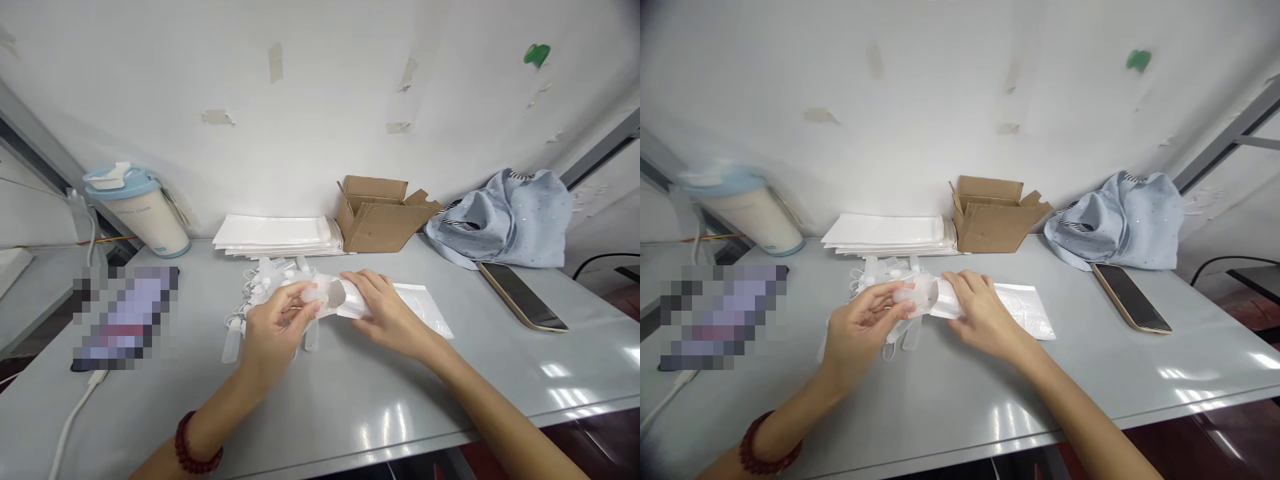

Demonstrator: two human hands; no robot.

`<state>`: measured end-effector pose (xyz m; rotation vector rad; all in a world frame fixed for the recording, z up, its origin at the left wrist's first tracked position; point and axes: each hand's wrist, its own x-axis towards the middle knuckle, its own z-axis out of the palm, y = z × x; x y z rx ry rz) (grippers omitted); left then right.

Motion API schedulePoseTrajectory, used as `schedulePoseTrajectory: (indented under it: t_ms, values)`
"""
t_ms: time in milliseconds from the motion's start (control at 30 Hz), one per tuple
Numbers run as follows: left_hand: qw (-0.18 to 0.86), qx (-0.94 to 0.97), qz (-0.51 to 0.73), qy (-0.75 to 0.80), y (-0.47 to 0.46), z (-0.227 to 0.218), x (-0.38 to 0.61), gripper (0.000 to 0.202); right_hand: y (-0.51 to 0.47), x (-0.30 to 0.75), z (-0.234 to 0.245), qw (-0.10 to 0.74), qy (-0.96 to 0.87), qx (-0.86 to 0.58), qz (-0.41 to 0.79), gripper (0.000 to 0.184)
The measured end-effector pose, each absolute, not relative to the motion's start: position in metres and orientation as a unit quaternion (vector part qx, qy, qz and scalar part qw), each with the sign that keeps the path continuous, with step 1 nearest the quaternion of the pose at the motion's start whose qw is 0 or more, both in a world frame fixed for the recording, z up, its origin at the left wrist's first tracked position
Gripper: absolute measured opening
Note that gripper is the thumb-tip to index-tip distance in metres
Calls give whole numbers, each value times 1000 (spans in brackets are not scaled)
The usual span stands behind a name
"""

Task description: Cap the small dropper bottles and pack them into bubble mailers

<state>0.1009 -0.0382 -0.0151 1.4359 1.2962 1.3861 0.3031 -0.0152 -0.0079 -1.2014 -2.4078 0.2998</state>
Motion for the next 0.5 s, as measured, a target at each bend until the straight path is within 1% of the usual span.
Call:
schedulePoseTrajectory:
  t_ms: [167, 267, 333, 400, 500]
  values:
    - [391, 547, 542, 503, -45, -13, 104, 22, -19, 298, -7, 210, -869, -426, 134, 60]
    - [367, 589, 519, 499, -43, -15, 103, 16, -20, 296, -7, 218, -870, -422, 133, 59]
    - [307, 651, 498, 483, -41, -20, 103, 14, -21, 296, -8, 220, -871, -421, 128, 59]
    - [220, 703, 481, 475, -39, -24, 102, 15, -21, 295, -9, 213, -873, -421, 126, 59]
    - [111, 719, 471, 499, -39, -24, 101, 12, -22, 294, -9, 206, -875, -419, 130, 59]
